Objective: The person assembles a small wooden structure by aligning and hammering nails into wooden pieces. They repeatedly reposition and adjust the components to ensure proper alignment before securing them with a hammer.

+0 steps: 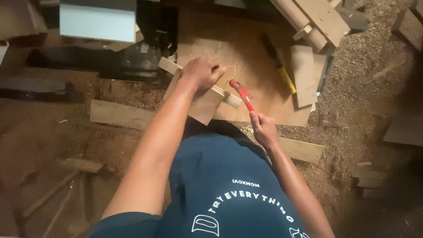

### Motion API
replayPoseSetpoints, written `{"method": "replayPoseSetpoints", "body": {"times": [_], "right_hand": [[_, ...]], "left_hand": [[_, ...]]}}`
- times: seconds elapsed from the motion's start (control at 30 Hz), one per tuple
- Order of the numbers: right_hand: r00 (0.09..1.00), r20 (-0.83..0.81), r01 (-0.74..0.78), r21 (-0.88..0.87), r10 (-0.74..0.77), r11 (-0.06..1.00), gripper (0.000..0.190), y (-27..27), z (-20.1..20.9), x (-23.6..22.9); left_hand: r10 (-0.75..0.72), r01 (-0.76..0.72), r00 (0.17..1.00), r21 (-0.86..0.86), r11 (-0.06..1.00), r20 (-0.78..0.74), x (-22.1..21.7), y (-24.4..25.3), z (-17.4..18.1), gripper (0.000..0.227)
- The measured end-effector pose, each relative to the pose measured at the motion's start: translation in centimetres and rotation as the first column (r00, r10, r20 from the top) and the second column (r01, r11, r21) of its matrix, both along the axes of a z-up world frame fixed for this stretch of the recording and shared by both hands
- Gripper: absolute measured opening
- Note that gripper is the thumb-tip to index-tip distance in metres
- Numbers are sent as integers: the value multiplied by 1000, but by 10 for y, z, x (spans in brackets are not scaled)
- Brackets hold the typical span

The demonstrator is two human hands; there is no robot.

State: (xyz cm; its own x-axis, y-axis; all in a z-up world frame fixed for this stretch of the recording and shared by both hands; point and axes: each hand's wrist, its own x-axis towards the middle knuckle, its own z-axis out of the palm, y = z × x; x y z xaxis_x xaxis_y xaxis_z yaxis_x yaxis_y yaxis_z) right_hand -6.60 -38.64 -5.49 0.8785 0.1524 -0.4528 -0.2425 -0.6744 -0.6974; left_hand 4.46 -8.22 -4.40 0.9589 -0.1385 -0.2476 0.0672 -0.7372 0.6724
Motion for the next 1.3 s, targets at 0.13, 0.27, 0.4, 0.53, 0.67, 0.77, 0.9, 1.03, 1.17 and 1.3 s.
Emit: {"method": "replayPoseSetpoints", "body": {"times": [0.13,0.27,0.4,0.53,0.67,0.77,0.9,1.03,1.17,1.3], "right_hand": [[994,98,-42,-34,45,999,48,4,2,5],[998,54,-38,-126,45,991,49,2,2,3],[991,122,-63,5,62,998,51,5,-1,9],[997,69,-39,-67,44,997,49,2,-4,6],[992,128,-20,56,13,998,49,3,-8,6],[994,106,-6,63,-1,998,52,-3,-10,3],[997,54,56,95,-61,994,51,-10,-18,0],[994,64,78,137,-88,987,51,-6,-19,-2],[988,-8,151,140,-151,979,52,-12,-15,-2],[988,-57,150,136,-143,979,53,-10,-19,1]], "left_hand": [[22,-19,996,33,999,-89,1,1,-1,34],[7,-1,991,46,999,-134,0,0,-2,33],[22,-21,999,47,999,-24,4,3,-1,32],[11,-5,991,50,999,-133,1,0,-1,34],[9,-2,992,52,999,-128,3,3,-5,33],[12,-20,992,65,998,128,-3,1,-15,32],[-78,58,992,199,978,95,2,-1,-38,38],[-22,-57,955,256,965,295,-15,-5,-41,62],[-108,-38,893,311,950,438,-61,-7,-28,111],[-213,31,868,379,925,448,-74,2,-33,123]]}}
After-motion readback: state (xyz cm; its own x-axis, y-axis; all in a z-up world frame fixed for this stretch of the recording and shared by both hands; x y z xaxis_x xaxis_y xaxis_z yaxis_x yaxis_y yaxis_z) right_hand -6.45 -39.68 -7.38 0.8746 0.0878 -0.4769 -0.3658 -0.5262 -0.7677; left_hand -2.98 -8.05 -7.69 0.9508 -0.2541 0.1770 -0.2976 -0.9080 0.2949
